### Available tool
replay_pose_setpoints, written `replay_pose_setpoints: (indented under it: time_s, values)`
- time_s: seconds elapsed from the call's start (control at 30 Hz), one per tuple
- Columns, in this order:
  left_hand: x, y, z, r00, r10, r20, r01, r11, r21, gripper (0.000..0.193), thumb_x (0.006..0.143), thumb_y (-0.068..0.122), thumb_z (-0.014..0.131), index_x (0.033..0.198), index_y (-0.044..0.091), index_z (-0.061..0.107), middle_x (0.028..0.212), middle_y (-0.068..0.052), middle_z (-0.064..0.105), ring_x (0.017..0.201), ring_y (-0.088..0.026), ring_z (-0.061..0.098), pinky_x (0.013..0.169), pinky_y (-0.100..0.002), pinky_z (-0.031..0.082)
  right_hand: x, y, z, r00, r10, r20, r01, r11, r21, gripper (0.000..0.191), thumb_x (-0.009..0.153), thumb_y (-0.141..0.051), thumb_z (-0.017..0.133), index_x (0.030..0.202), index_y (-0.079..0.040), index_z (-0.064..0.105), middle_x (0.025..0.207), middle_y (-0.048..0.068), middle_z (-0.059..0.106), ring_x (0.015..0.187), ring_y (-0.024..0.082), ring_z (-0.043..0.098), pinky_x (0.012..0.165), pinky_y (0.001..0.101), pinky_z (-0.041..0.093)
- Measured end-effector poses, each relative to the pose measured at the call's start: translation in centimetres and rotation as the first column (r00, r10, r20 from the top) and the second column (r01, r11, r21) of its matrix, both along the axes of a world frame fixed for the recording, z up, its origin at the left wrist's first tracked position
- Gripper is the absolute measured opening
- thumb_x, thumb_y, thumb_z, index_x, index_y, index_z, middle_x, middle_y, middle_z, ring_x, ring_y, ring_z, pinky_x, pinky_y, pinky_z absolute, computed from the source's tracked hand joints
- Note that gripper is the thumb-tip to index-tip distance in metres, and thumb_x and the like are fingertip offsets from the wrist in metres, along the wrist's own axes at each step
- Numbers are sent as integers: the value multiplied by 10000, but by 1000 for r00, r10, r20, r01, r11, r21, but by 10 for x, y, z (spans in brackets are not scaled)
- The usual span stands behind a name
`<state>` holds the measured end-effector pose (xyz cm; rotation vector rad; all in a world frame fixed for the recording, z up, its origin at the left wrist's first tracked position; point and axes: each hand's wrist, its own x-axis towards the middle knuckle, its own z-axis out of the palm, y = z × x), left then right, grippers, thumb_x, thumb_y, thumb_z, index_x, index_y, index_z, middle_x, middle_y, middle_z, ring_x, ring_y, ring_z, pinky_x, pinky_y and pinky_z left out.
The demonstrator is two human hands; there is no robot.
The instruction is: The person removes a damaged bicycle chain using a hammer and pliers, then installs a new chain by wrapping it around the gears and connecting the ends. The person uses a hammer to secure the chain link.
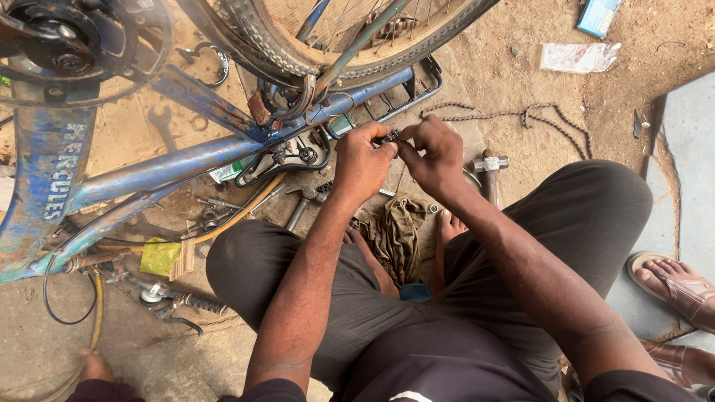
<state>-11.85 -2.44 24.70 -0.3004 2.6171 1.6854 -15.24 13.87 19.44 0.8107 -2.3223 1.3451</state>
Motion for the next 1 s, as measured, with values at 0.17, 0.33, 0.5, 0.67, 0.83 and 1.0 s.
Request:
replay_pose_setpoints:
  time_s: [0.17, 0.33, 0.5, 0.67, 0.83, 1.0]
  values:
    - [2, -2, 6, 997, -35, -68, 24, 987, -160, 280, 839, 117, 740, 1081, -23, 752, 1056, -198, 730, 969, -317, 719, 871, -414, 558, 3, 0, 13, 991, -22, -135, 46, 984, 174, 212, 871, -71, 835, 1029, -50, 696, 812, 66, 569, 677, 163, 575, 520, 335, 466]
    - [5, 2, 14, 993, -57, -102, 29, 965, -260, 255, 889, 111, 714, 1086, -50, 728, 1062, -210, 708, 1004, -343, 691, 898, -442, 534, 5, -5, 13, 982, 5, -190, 25, 988, 152, 234, 868, -33, 793, 1089, -31, 716, 808, 63, 567, 680, 179, 577, 538, 346, 466]
    - [3, 4, 19, 1000, -24, -8, 22, 984, -174, 245, 930, 129, 668, 1100, -42, 707, 1087, -184, 697, 982, -292, 703, 840, -402, 564, 1, -8, 10, 992, -12, -125, 6, 999, -50, 165, 823, 28, 807, 951, -25, 717, 756, 49, 549, 631, 142, 539, 503, 332, 404]
    - [0, -8, 23, 996, -85, 14, 86, 992, -92, 266, 919, 168, 700, 1108, -19, 718, 1054, -165, 742, 943, -257, 742, 835, -379, 578, -2, -8, 11, 994, 39, -101, -53, 990, -130, 162, 829, 42, 821, 900, -29, 694, 740, 40, 541, 627, 129, 526, 515, 326, 388]
    - [4, -11, 24, 991, -127, -41, 125, 990, -59, 277, 918, 169, 710, 1126, -15, 719, 1034, -166, 755, 930, -245, 752, 822, -373, 587, -2, -6, 13, 988, 48, -149, -67, 990, -126, 182, 823, 27, 832, 874, -32, 668, 730, 39, 538, 621, 128, 538, 512, 327, 394]
    - [5, -7, 26, 990, -114, -87, 103, 987, -122, 260, 943, 164, 700, 1126, -19, 718, 1070, -172, 735, 937, -250, 741, 803, -372, 586, -1, -5, 17, 978, 20, -208, -21, 1000, -7, 179, 837, 8, 825, 916, -15, 666, 735, 50, 520, 614, 146, 527, 510, 335, 405]
